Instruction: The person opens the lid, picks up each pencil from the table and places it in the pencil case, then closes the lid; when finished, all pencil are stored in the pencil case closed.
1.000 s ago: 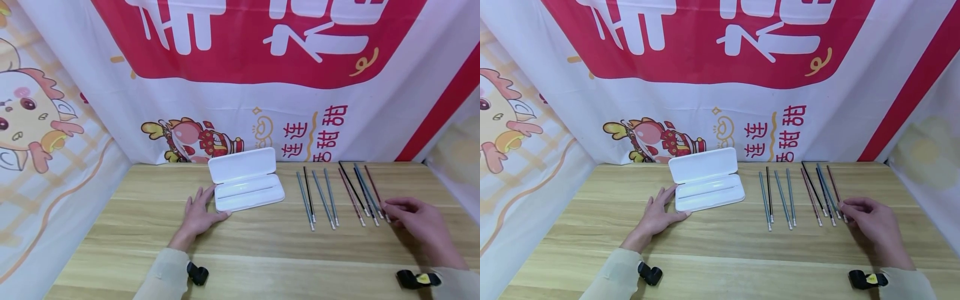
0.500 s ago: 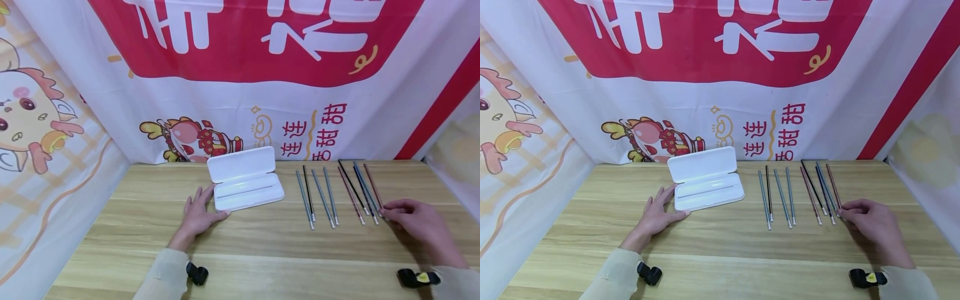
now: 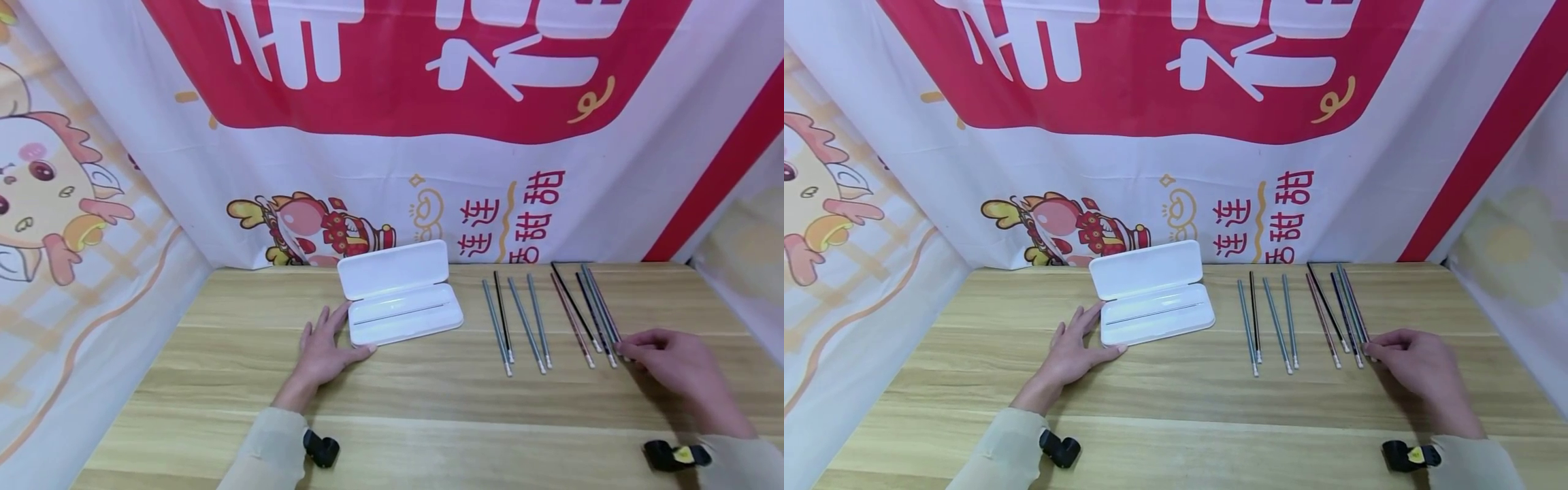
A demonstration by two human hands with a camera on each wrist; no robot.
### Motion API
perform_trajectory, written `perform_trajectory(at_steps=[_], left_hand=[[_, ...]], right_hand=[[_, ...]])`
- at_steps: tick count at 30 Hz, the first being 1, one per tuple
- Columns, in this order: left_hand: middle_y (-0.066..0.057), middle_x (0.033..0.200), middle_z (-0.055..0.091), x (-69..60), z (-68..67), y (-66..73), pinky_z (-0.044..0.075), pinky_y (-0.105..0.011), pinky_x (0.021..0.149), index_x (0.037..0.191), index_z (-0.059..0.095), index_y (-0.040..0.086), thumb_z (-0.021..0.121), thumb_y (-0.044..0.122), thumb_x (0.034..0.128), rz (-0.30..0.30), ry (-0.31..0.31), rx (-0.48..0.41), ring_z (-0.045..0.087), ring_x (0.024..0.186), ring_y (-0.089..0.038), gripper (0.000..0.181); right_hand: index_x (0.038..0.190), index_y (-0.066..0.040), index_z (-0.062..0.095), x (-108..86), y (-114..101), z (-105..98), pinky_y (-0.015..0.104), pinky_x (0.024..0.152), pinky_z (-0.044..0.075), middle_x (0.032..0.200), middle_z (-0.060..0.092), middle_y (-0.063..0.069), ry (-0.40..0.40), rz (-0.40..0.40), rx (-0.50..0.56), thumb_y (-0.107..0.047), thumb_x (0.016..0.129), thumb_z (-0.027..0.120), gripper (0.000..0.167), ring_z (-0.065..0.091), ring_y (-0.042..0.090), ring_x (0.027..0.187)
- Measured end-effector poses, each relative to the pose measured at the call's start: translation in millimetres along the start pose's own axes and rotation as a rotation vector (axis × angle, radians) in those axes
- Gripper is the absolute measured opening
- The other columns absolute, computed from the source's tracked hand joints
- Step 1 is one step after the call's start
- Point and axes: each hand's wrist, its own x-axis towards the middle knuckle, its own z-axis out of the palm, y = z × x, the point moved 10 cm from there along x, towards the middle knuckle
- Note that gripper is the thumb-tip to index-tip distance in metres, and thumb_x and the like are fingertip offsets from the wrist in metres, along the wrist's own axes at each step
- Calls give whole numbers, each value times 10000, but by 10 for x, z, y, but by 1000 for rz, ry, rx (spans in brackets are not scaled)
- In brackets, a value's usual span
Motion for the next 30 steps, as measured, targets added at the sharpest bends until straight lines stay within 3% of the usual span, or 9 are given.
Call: perform_trajectory(at_steps=[18,26,30], left_hand=[[-119,1797,269,23,28,4,-128,-604,1369,1713,304,269,880,370,904,-6,-5,5,3,1703,-400,998],[-119,1799,262,14,32,1,-123,-609,1369,1711,309,263,881,376,901,-7,-10,-2,-1,1702,-400,999],[-115,1793,281,5,6,-14,-108,-631,1367,1708,318,267,880,380,902,-8,-3,0,4,1701,-406,990]], right_hand=[[1206,49,716,-4,36,-30,246,684,440,940,762,72,1,27,19,-425,1064,632,502,611,185,859],[1288,65,670,-7,102,-18,232,639,536,947,766,28,-7,48,139,-425,1098,577,533,644,104,816],[1320,77,664,-30,57,-3,233,641,565,916,764,-30,-12,19,191,-432,1106,573,559,647,51,775]])
